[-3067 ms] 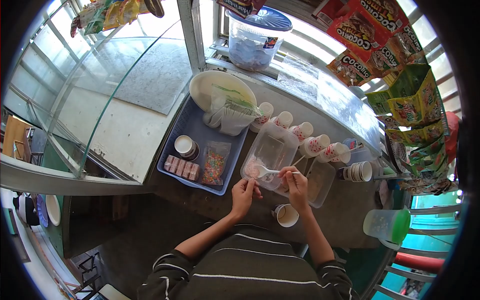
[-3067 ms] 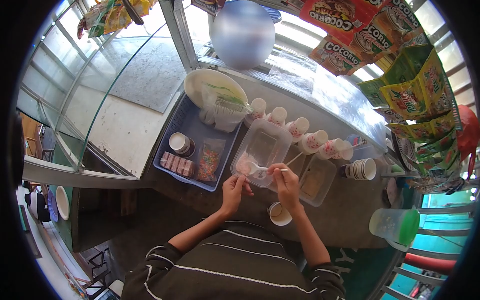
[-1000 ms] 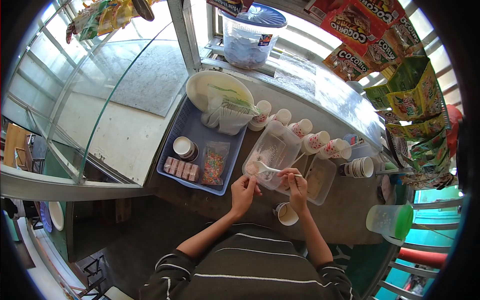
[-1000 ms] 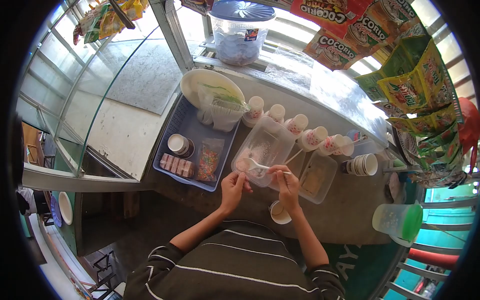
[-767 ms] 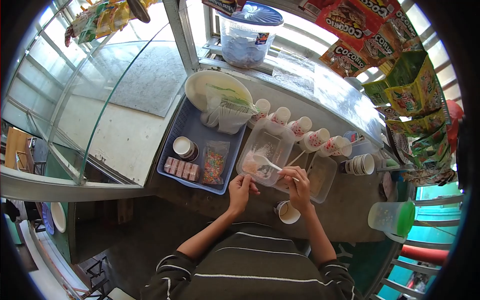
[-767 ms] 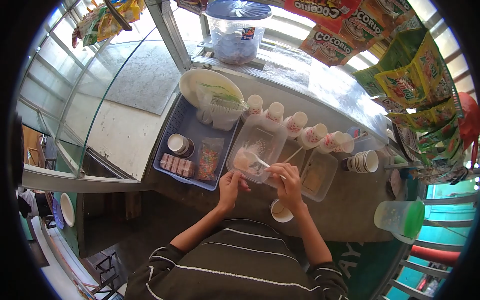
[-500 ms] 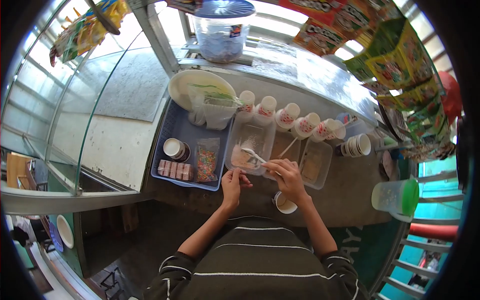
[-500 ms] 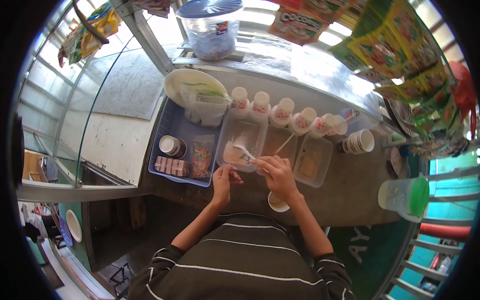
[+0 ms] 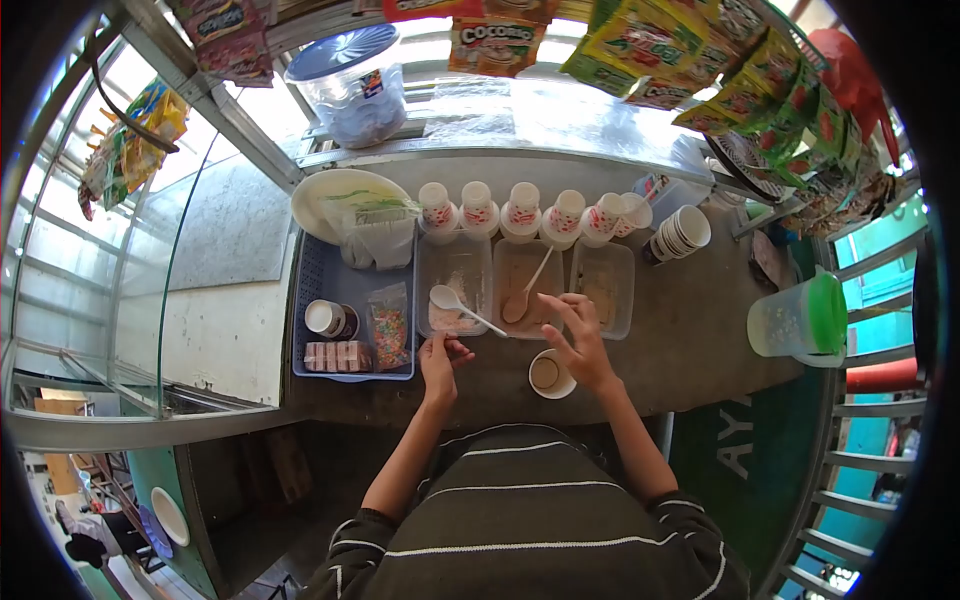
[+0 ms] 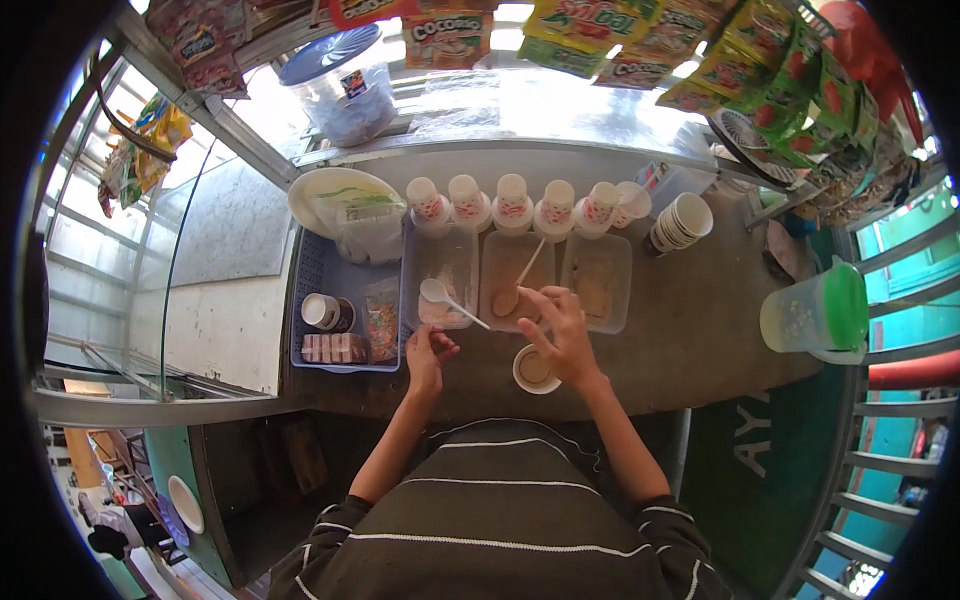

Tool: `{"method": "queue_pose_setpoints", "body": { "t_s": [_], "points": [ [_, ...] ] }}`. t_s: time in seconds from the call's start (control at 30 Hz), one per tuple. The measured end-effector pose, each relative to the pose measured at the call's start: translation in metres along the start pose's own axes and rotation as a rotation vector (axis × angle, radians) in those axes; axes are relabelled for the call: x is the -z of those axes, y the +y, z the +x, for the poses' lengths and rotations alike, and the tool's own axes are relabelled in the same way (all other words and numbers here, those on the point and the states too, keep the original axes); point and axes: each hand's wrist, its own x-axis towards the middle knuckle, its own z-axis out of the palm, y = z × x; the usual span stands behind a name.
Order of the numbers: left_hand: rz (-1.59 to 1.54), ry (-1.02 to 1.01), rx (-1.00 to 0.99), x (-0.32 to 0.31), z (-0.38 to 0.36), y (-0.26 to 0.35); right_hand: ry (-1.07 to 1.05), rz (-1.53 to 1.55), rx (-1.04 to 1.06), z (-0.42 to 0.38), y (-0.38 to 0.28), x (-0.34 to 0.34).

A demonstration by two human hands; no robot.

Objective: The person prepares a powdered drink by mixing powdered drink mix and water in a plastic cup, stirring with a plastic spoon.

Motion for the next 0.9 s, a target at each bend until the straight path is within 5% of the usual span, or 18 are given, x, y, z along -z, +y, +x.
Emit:
{"method": "queue_pose_setpoints", "body": {
  "t_s": [0.37,0.7,0.9],
  "points": [
    [0.119,0.144,0.036,0.007,0.024,-0.018,0.355,0.188,-0.398,-0.082,0.051,0.056],
    [0.261,0.157,0.171,0.021,0.007,-0.012,0.315,-0.064,-0.646,-0.069,0.111,0.052],
    [0.414,0.133,0.297,0.03,-0.011,-0.01,0.317,-0.03,-0.467,-0.061,0.136,0.052]
  ]
}}
